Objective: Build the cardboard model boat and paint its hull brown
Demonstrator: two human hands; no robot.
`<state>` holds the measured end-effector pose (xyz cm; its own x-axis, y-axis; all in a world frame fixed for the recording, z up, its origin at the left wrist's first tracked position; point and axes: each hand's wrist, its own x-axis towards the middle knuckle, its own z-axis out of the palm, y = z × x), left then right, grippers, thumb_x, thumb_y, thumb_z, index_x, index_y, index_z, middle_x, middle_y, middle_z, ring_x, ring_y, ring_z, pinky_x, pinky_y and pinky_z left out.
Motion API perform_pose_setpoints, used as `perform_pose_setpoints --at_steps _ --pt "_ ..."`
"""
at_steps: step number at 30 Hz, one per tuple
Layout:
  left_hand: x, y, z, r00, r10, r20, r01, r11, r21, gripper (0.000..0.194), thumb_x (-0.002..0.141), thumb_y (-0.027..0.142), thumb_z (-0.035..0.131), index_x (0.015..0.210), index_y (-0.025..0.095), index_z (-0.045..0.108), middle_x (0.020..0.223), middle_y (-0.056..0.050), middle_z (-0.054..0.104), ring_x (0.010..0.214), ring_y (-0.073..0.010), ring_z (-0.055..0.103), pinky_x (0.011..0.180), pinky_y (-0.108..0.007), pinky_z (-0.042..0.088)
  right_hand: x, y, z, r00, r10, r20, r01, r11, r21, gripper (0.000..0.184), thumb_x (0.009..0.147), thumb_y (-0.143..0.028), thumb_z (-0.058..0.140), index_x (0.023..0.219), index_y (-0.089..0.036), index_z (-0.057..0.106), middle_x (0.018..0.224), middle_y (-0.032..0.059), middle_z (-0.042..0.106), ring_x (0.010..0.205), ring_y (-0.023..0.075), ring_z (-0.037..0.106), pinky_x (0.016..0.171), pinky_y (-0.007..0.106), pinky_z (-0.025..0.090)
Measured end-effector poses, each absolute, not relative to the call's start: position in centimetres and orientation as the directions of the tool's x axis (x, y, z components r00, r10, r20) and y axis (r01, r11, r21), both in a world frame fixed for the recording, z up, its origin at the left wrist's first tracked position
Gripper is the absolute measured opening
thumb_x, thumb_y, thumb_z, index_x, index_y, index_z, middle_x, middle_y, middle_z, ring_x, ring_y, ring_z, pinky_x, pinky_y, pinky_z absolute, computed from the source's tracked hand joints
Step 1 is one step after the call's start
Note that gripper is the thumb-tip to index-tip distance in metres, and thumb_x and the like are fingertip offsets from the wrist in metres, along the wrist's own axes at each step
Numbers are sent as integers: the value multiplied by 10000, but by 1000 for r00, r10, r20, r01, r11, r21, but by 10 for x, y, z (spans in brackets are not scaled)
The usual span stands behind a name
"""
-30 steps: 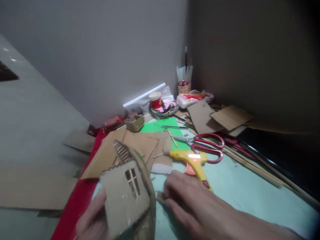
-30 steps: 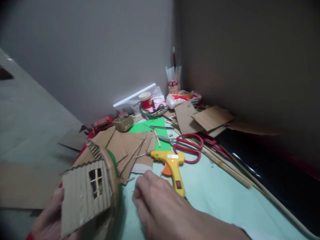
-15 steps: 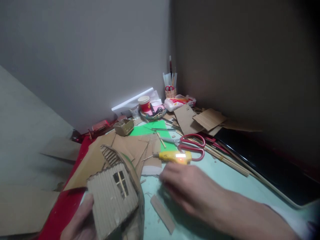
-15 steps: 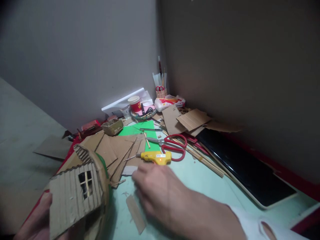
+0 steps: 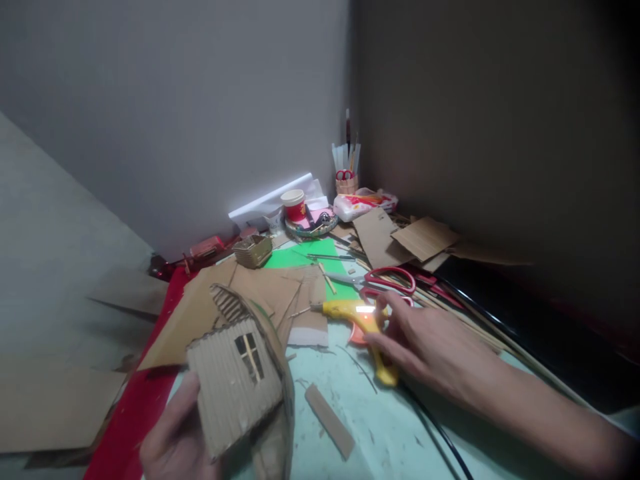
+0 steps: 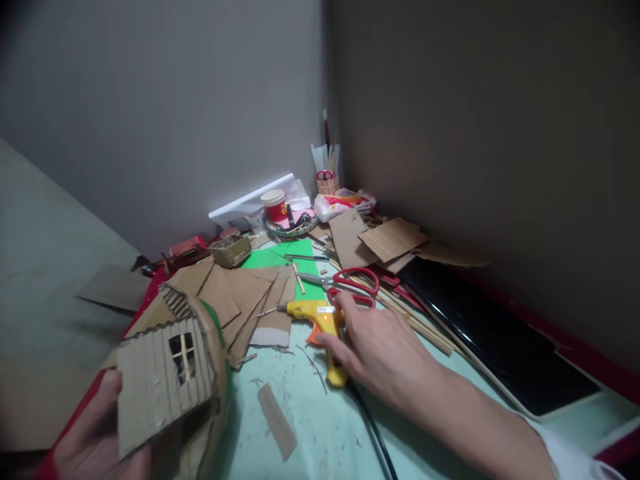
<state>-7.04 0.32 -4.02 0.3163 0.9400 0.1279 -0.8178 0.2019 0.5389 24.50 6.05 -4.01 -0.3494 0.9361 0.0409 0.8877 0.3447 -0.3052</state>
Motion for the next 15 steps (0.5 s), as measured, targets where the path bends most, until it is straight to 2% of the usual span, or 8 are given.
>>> perform_pose_setpoints --at_steps 3,5,8,11,13,15 --pt "-61 3 -34 229 972 51 -823 165 544 334 922 163 518 1162 249 734 1213 -59 724 1121 -282 679 999 -440 513 229 51 -53 -380 924 31 884 373 -281 451 964 -455 452 1291 -157 368 858 92 693 680 316 677 558 340 393" --pt "-53 1 -29 142 987 69 -822 79 564 273 874 144 608 1078 225 771 1089 -69 767 999 -264 731 957 -391 546 224 50 -62 -382 922 68 877 384 -289 452 953 -410 425 1327 -188 300 890 91 698 680 326 685 555 352 405" --pt "-46 -2 -23 128 991 42 -806 79 586 236 858 219 664 1066 212 776 1058 -82 777 977 -267 740 916 -383 571 223 50 -67 -369 923 107 872 384 -304 342 940 -376 349 1234 -204 328 779 68 675 608 323 666 515 355 391" --pt "-46 -4 -21 179 978 104 -822 90 563 247 890 236 629 1095 208 765 1085 -81 774 999 -250 735 916 -370 570 224 49 -59 -333 937 107 868 349 -353 233 916 -393 345 1058 -212 377 698 65 633 552 289 625 496 360 393" --pt "-48 -5 -22 215 966 147 -825 99 557 259 912 230 596 1110 190 757 1104 -87 770 1022 -248 728 926 -375 568 226 48 -52 -279 957 78 850 284 -444 205 905 -398 384 1012 -223 392 695 63 629 535 253 602 500 358 413" --pt "-51 -5 -23 235 963 132 -811 119 572 274 923 245 581 1133 189 746 1139 -100 760 1056 -261 716 943 -410 561 228 48 -48 -183 979 85 807 199 -555 200 884 -372 439 1026 -232 420 794 88 662 618 245 637 554 363 471"
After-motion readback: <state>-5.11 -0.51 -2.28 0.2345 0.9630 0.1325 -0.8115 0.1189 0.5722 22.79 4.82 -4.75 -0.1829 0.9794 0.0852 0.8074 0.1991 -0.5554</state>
